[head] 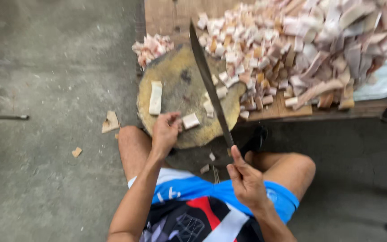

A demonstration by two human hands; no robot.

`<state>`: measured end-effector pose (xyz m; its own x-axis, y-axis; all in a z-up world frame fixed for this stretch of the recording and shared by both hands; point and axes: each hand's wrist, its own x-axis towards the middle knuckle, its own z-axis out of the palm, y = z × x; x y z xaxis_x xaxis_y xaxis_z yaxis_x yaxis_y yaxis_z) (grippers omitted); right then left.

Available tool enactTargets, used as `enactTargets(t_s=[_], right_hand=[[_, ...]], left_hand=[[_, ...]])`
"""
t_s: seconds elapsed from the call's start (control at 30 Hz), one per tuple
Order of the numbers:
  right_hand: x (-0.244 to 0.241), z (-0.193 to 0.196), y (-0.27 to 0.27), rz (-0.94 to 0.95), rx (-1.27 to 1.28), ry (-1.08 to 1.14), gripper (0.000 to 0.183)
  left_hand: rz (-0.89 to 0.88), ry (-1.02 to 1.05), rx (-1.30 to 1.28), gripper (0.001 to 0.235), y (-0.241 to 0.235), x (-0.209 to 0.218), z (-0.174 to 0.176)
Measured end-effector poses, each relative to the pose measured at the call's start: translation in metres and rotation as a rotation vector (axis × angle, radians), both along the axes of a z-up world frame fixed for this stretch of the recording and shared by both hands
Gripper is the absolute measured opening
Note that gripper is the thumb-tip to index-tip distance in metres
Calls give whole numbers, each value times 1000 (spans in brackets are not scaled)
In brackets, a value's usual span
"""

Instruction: The person sits on the floor and uses a large knife to chop strips of pork belly into small cubes on a round wooden cutting board. The chopped meat is pushed onto a larger wooden table next to the cutting board.

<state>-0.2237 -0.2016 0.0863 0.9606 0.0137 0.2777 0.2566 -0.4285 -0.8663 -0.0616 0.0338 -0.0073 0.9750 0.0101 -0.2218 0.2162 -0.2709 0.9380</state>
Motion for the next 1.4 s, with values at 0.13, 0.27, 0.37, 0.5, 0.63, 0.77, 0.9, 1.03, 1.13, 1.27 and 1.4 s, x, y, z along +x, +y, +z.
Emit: enactTargets(t_s=[0.13,0.27,0.37,0.5,0.63,0.77,0.9,1.03,1.13,1.27,1.4], right_hand=[[-18,-38,-7,3,-92,57,66],[-6,-84,32,30,-213,140,64],[-7,-78,20,62,-66,244,63],[-4,-69,-2,-114,-24,411,60],[-21,-55,-20,-177,303,354,64],[-18,-49,-35,-158,360,252,67],[-20,-54,-28,-170,298,440,67],[-19,-65,-7,-137,278,684,61],[-18,-65,-2,-126,329,752,60],[-11,-62,-7,-158,377,782,61],[-14,-43,-5,-153,164,599,61]], left_hand=[[110,13,-114,20,17,-7,4],[185,160,-146,22,27,-19,9],[131,246,-201,33,10,-11,14],[-76,223,54,49,-35,2,17],[-58,-65,34,44,-105,45,24],[-85,-43,41,36,-123,85,41],[84,-534,1125,49,-41,86,23],[-32,-315,1236,29,9,77,-7],[-54,-340,797,23,26,73,-7],[-152,213,-303,36,11,69,8],[-185,342,-196,39,-13,47,17]])
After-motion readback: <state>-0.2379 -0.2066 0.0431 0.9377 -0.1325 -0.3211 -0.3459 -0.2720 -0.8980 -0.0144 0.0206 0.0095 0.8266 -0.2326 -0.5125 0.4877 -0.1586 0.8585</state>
